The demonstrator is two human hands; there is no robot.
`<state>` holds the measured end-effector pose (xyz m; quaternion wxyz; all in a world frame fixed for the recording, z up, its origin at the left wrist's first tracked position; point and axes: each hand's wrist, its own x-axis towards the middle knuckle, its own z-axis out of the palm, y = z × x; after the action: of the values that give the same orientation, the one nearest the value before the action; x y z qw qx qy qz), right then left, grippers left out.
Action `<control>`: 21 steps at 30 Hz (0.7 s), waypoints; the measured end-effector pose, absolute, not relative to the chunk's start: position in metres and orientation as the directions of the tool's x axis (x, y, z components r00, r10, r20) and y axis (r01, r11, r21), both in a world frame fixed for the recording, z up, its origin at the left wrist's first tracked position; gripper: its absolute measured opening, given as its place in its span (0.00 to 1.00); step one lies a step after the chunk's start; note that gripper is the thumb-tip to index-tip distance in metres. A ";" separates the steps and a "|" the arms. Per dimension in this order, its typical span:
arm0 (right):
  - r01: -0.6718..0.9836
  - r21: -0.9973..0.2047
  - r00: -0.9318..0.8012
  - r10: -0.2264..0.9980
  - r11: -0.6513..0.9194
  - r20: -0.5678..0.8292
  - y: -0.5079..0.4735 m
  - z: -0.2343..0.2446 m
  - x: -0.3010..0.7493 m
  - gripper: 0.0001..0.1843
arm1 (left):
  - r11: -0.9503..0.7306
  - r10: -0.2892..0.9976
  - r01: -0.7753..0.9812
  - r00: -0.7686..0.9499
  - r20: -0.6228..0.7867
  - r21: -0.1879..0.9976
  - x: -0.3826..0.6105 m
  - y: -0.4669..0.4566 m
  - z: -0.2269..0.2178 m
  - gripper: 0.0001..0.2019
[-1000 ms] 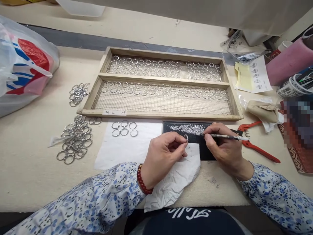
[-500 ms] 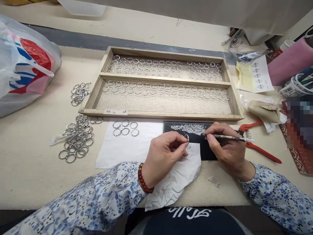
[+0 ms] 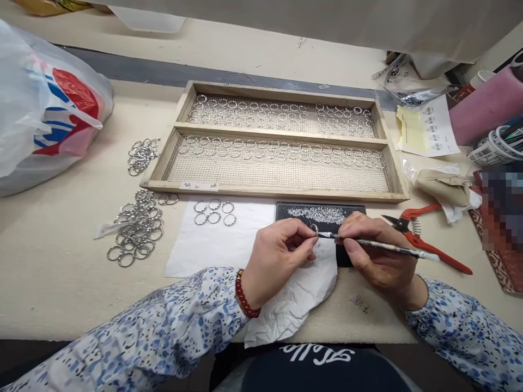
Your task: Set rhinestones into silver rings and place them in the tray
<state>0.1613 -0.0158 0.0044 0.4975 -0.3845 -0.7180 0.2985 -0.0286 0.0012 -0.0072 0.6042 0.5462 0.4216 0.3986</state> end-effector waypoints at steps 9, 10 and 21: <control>0.229 -0.802 -0.233 0.831 0.552 0.506 -0.013 0.004 0.162 0.15 | 0.066 0.943 0.007 0.327 -0.064 0.998 -0.028 0.002 -0.007 0.03; 0.231 -0.799 -0.235 0.829 0.555 0.508 -0.013 0.004 0.162 0.15 | 0.064 0.942 0.012 0.329 -0.064 0.998 -0.028 0.002 -0.007 0.03; 0.244 -0.796 -0.222 0.831 0.554 0.510 -0.015 0.004 0.163 0.14 | 0.083 0.940 -0.004 0.331 -0.077 0.997 -0.028 0.002 -0.008 0.04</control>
<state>0.1631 -0.0147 0.0043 0.5016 -0.3707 -0.7249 0.2924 -0.0281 0.0021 -0.0077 0.6011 0.5517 0.4243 0.3929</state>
